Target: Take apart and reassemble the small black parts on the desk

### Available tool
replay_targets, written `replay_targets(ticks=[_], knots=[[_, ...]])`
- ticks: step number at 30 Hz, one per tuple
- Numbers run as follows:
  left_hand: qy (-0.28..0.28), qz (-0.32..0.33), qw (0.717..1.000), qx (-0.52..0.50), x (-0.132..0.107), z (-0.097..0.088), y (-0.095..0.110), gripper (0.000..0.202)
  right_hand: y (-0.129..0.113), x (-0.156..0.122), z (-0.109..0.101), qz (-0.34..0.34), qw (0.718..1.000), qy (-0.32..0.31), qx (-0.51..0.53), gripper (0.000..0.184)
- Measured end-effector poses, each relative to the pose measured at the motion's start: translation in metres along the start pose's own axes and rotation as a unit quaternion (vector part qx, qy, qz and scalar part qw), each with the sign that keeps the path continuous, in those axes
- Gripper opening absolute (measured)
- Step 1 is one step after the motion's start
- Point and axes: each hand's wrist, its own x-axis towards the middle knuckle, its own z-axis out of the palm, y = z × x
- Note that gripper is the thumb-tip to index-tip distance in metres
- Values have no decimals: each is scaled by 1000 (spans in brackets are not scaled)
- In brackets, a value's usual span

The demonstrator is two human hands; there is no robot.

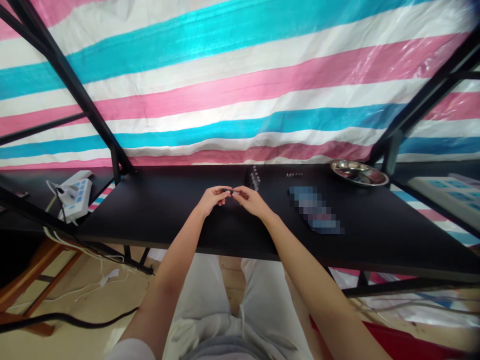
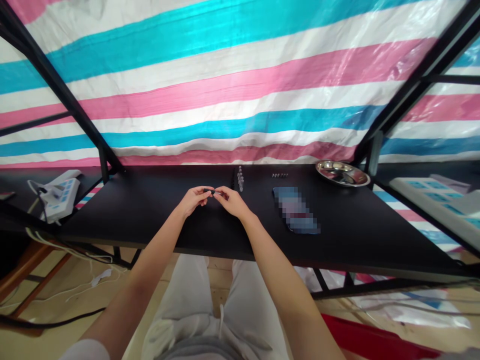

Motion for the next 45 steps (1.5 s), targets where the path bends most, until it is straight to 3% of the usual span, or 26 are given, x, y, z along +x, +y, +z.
replay_targets(ticks=[5,8,12,17,21,26,35,39,45], knots=[[8,-3,1000,6,0,2,3,39,-2,-1,-6,-55,995,19,-78,25],[55,3,998,8,2,2,1,39,2,-5,-16,-54,986,16,-155,19],[126,37,988,86,6,8,-6,32,12,-12,-33,55,974,29,-218,16],[117,95,940,306,18,33,-7,21,16,-14,-44,186,944,97,-255,18],[111,101,896,417,30,57,-3,21,15,-12,-42,234,919,104,-301,23],[106,57,882,455,34,74,-1,20,15,-11,-39,257,898,84,-346,26],[102,35,877,469,34,71,-14,16,18,-15,-40,243,902,74,-349,31],[107,41,878,465,32,67,-21,24,19,-14,-41,250,904,78,-338,29],[113,110,881,446,21,59,-21,38,16,-14,-42,262,905,71,-328,28]])
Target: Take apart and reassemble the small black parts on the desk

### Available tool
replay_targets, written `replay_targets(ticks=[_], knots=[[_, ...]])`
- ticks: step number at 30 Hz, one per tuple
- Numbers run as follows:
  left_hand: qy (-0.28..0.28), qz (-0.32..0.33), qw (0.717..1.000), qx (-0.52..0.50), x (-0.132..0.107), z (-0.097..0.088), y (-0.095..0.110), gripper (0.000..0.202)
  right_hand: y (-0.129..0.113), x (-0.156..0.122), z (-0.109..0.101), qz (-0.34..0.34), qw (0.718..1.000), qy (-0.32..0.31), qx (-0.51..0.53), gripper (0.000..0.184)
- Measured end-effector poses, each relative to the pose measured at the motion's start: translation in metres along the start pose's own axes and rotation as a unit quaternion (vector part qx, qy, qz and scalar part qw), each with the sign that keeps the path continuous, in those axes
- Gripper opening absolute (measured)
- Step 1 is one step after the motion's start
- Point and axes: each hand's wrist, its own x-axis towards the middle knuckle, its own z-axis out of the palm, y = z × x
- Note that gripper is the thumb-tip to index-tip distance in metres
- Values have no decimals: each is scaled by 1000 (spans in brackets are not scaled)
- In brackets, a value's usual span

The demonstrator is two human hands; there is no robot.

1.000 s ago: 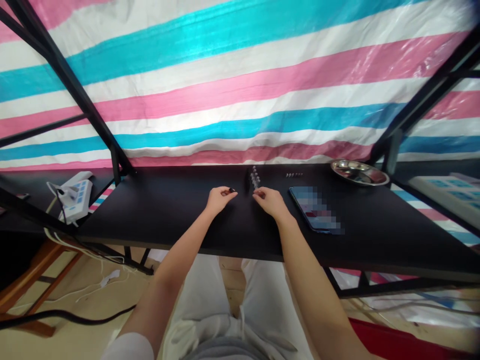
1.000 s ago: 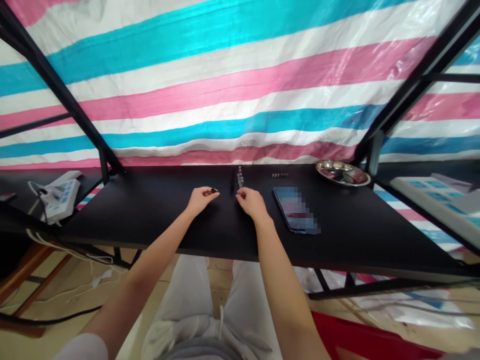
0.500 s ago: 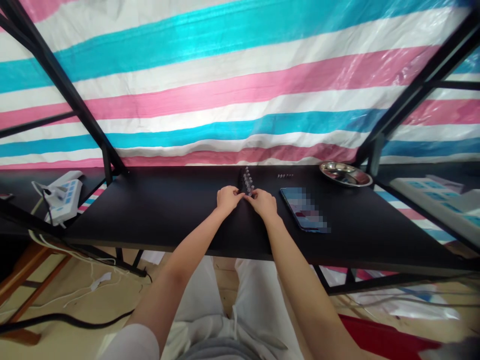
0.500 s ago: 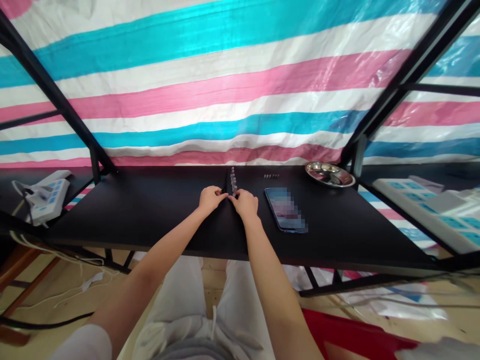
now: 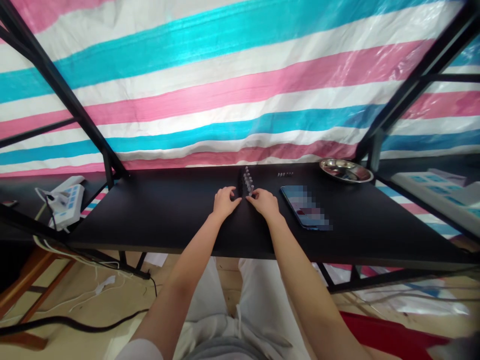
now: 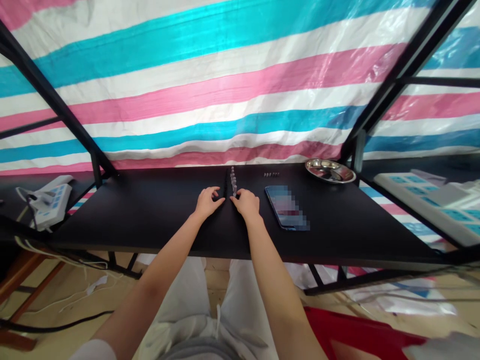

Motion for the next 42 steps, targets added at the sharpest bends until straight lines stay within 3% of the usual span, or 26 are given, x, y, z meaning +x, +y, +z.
replay_targets(ticks=[6,14,23,31,36,42], knots=[[42,88,994,48,-4,-7,4,34,0,-1,1,-3,1000,14,-1,25],[7,132,985,107,-7,-6,7,35,1,1,5,-8,1000,20,-1,24],[3,118,988,100,-6,-5,6,27,-2,0,4,-2,1000,22,-10,24],[107,39,993,-34,-1,-3,4,8,-3,-1,5,-31,999,34,-14,20],[165,28,981,-100,1,-6,6,7,-6,-3,7,-108,994,16,1,16],[163,32,978,-127,0,-8,9,8,-10,-5,7,-186,981,5,44,13]])
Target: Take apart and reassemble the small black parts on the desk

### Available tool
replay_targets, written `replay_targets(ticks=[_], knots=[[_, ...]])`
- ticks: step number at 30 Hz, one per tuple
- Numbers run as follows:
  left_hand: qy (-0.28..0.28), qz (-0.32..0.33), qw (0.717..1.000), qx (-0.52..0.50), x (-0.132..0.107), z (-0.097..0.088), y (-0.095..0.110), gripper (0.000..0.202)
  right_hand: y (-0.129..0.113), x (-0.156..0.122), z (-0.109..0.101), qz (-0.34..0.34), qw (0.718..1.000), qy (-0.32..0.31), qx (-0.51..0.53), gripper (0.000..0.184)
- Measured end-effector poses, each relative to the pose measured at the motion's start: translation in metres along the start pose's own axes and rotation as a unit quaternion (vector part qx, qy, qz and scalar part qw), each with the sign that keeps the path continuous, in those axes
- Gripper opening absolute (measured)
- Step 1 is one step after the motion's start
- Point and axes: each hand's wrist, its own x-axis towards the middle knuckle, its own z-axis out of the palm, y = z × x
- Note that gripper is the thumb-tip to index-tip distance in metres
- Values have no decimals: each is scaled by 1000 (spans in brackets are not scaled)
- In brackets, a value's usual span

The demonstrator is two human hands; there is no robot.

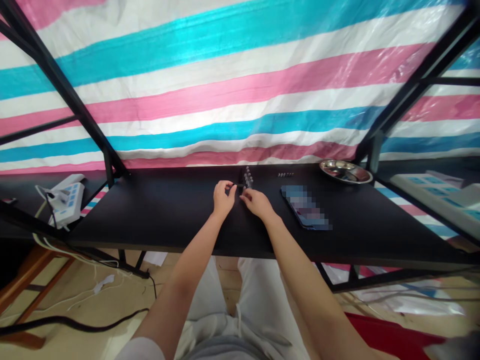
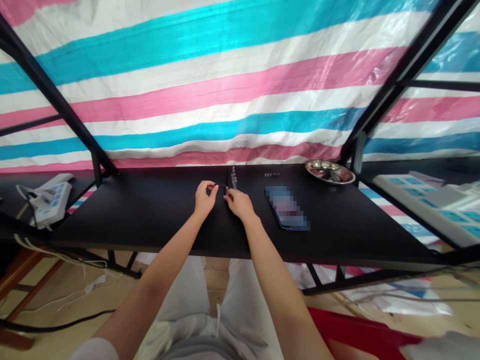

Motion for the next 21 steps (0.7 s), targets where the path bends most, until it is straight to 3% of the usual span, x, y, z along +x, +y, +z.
replay_targets(ticks=[5,17,21], knots=[[7,3,1000,5,0,-1,1,10,-2,-1,-1,-14,1000,-8,-7,10],[-10,130,991,-35,-5,-4,6,20,-3,-2,-1,-43,999,-2,10,10],[0,135,990,-42,-4,-3,5,19,0,-1,1,-35,999,24,32,12]])
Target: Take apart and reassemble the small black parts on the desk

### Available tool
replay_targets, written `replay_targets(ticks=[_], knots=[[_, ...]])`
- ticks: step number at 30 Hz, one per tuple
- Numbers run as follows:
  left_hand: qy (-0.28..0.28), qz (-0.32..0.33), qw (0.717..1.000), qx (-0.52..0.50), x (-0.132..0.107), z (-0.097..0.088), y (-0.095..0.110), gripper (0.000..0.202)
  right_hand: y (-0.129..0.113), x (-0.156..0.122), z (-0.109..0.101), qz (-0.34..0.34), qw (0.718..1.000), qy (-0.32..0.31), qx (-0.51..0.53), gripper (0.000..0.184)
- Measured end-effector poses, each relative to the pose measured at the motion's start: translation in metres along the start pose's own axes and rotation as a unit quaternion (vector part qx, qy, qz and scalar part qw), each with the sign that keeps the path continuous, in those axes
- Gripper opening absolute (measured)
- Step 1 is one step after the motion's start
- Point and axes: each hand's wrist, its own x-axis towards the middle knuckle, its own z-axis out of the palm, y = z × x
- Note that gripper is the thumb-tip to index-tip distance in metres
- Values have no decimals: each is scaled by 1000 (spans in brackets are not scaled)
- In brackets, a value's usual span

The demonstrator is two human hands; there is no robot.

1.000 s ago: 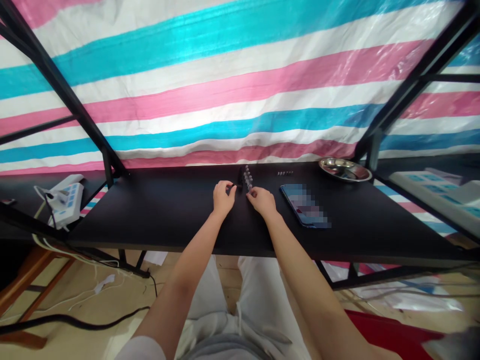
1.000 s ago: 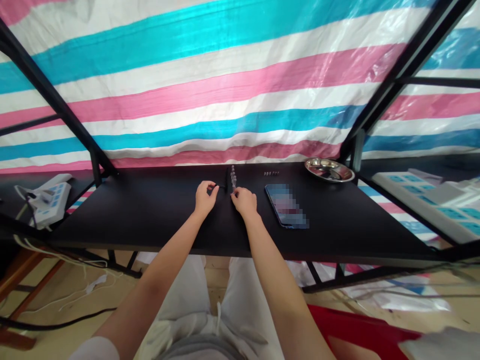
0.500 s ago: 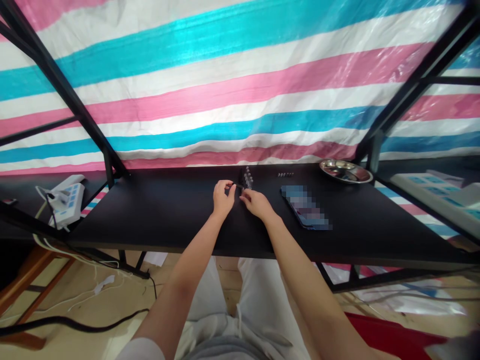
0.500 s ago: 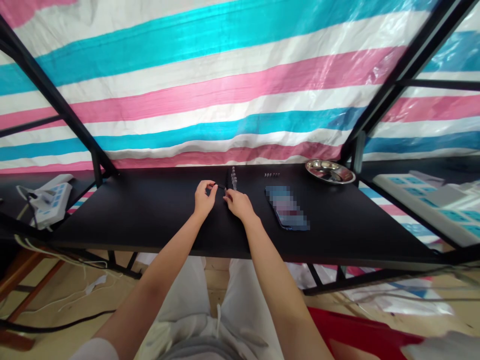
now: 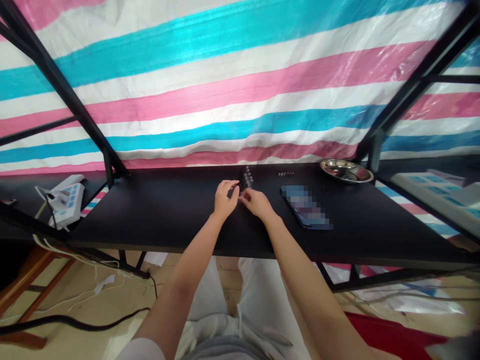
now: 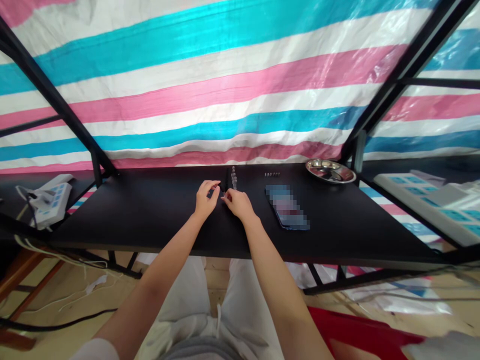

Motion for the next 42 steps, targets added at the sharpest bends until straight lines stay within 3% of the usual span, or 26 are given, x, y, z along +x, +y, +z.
replay_targets(ticks=[9,14,18,24,29,35,39,42], knots=[[-23,-50,998,9,-1,3,-3,10,-1,0,2,-1,998,59,31,18],[-67,-77,995,15,-2,8,-7,6,-2,-1,1,-12,997,60,37,13],[-107,-137,985,9,-2,9,-7,11,-3,-1,-1,-8,997,61,34,10],[-143,-196,970,-10,-2,-2,-16,17,-7,-1,2,-13,999,28,23,11],[-211,-180,960,49,-3,-31,-20,19,-21,-2,12,-76,997,-27,-15,17],[-281,-106,941,158,6,-79,-29,22,-35,-5,22,-147,988,-47,0,16],[-236,-136,922,275,18,-119,-63,21,-34,-6,22,-131,991,-41,1,17],[-146,-209,903,345,23,-147,-89,23,-32,-7,21,-117,992,-36,4,16]])
